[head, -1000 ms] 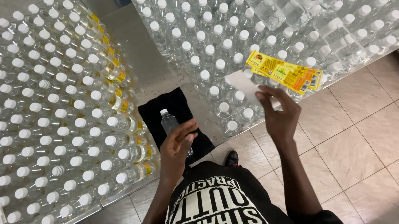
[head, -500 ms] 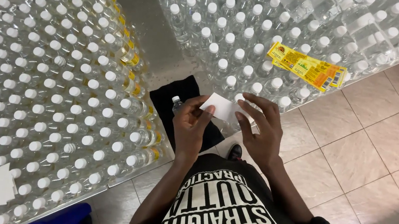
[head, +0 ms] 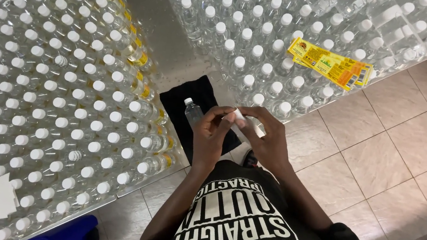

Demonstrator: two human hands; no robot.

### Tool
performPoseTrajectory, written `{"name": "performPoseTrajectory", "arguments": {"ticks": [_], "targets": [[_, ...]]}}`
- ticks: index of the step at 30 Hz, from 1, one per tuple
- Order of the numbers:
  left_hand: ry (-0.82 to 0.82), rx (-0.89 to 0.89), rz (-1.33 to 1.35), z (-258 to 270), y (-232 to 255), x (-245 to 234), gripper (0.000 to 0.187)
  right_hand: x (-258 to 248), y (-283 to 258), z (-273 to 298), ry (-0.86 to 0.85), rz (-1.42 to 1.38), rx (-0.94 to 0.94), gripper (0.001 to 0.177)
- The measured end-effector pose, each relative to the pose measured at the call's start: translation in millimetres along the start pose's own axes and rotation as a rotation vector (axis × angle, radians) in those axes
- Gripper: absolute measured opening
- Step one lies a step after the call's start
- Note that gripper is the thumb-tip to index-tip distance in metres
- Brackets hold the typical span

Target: Manually applying adhesive labels to plastic water bottles by peeling them from a backing and wrapping them around the bottle body.

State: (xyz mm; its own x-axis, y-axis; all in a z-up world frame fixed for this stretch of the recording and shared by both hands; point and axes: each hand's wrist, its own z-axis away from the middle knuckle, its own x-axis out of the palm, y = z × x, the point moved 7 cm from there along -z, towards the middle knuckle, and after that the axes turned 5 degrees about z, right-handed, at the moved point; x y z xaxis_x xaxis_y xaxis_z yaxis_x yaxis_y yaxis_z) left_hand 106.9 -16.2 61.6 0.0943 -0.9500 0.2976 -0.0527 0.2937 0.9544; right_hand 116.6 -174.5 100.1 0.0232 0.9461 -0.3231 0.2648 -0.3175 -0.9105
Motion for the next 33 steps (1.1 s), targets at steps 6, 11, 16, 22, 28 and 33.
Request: {"name": "performPoseTrajectory", "arguments": {"ticks": [6, 11, 16, 22, 28, 33], "targets": [[-0.024, 0.032, -0.053, 5.2, 6.7, 5.1, 0.02, 4.7, 24.2, 1.4, -0.006, -0.109, 0.196, 0.015], [-0.003, 0.011, -0.047, 9.5, -2.6, -1.0, 0.023, -2.1, 36.9, 11.9, 0.138, -0.279, 0.234, 0.017], [0.106, 0.051, -0.023, 5.1, -6.4, -23.2, 0.022, -19.6, 33.7, 25.3, 0.242, -0.148, 0.168, 0.018], [0.239, 0.083, -0.008, -1.3, 3.9, -44.8, 0.023, -18.2, 37.8, 38.2, 0.018, -0.183, 0.382, 0.028], [-0.014, 0.118, -0.092, 11.8, 16.6, -5.9, 0.028, -33.4, 4.7, 23.3, 0.057, -0.134, 0.295, 0.029], [-0.154, 0.125, -0.021, 14.6, 14.9, 9.4, 0.043, -13.9, 18.7, 22.6, -0.066, -0.249, 0.244, 0.019]]}}
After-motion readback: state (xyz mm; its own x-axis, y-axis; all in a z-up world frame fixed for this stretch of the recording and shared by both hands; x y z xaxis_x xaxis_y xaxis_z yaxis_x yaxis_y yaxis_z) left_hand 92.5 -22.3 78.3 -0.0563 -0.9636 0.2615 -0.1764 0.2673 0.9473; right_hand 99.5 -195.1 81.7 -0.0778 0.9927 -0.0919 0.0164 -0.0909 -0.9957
